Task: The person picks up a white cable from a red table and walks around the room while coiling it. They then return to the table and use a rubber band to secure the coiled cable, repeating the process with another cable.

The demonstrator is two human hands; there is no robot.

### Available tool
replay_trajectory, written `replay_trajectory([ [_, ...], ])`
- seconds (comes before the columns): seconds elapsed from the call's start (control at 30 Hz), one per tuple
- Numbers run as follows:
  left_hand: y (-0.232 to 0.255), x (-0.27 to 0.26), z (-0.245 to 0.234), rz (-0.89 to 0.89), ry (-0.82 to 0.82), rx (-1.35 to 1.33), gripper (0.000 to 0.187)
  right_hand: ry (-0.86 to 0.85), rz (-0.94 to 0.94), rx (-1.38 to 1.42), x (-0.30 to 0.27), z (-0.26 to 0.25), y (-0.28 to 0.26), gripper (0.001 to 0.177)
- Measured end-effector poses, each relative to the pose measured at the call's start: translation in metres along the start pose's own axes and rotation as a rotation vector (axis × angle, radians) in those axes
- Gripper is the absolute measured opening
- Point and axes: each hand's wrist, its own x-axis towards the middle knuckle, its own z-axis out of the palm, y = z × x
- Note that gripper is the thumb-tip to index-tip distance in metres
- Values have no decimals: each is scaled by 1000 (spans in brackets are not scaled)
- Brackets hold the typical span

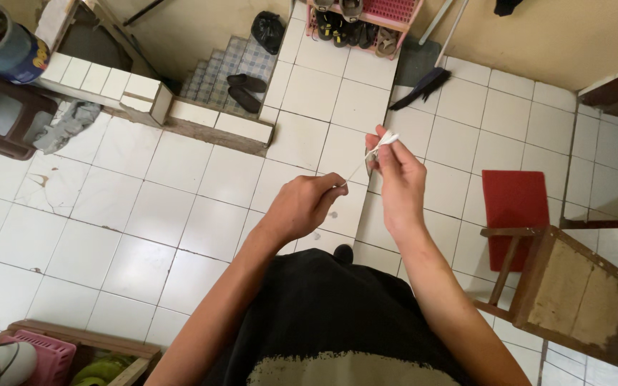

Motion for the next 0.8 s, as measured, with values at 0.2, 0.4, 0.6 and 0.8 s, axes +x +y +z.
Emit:
replay_trajectory([
  [0.2, -8, 3, -18, 97, 125, 73, 8, -414, -40, -719, -6, 15, 5, 29],
  [0.4, -21, 2, -34, -25, 202, -47, 5, -708, 269, -91, -17, 8, 9, 38],
  [0.6, -26, -8, -20, -116, 75, -275, 10, -336, 325, 638, -23, 29, 9, 34],
  [0.8, -37, -17, -24, 4, 149, -46, 9, -238, 47, -129, -24, 53, 7, 40],
])
